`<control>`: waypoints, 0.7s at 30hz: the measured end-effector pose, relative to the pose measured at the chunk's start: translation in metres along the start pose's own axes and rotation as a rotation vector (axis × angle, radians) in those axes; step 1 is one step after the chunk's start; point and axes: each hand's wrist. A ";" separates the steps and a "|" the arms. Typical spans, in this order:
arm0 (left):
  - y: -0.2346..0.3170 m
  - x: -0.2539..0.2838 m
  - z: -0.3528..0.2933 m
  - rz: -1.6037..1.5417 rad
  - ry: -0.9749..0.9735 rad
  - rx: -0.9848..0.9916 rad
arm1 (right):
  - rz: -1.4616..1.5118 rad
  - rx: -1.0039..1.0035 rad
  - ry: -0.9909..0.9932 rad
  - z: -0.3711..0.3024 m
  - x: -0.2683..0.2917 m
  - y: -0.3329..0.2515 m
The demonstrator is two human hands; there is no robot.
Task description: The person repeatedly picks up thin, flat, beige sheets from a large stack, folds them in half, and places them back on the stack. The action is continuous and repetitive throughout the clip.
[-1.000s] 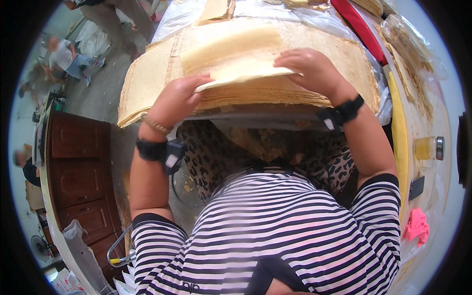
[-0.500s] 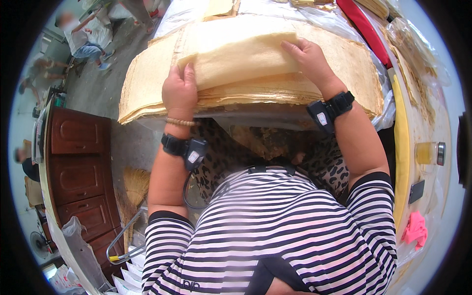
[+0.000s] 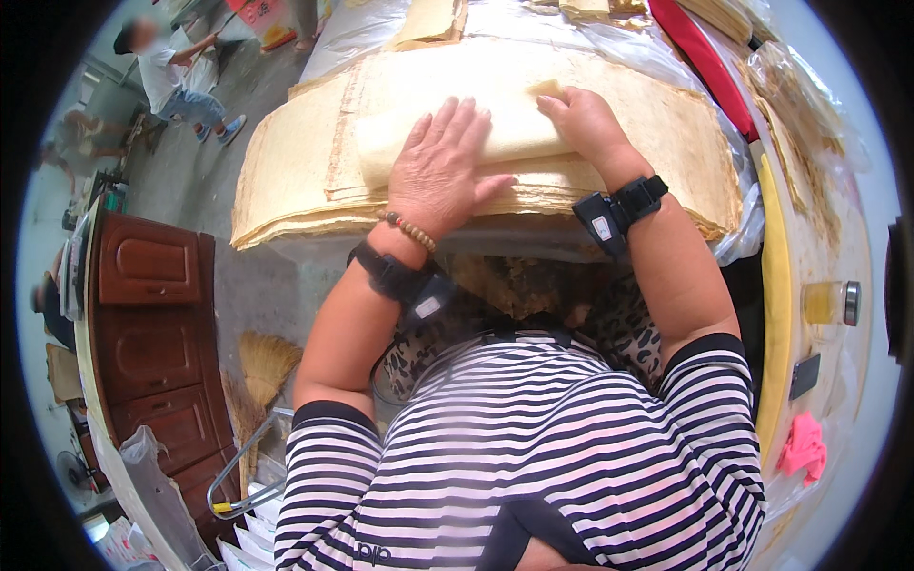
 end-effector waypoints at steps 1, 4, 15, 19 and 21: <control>0.002 -0.003 0.001 -0.016 -0.004 0.027 | -0.017 -0.001 0.001 0.000 0.001 -0.001; -0.001 -0.008 -0.002 -0.070 -0.017 0.050 | -0.132 -0.010 0.060 -0.007 0.006 -0.010; -0.017 -0.008 -0.012 -0.065 -0.154 0.036 | -0.569 0.422 -0.028 -0.068 -0.025 -0.052; -0.039 0.003 -0.038 -0.114 -0.169 0.107 | -0.521 0.430 -0.052 -0.066 -0.021 -0.042; -0.045 0.006 -0.043 -0.135 -0.134 0.095 | -0.513 0.452 -0.048 -0.067 -0.019 -0.043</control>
Point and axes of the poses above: each hand's wrist, its own z-axis towards the middle knuckle, its own x-axis out of the back of the hand, y = z × x, and after that the axes turned 12 degrees about -x, right-handed
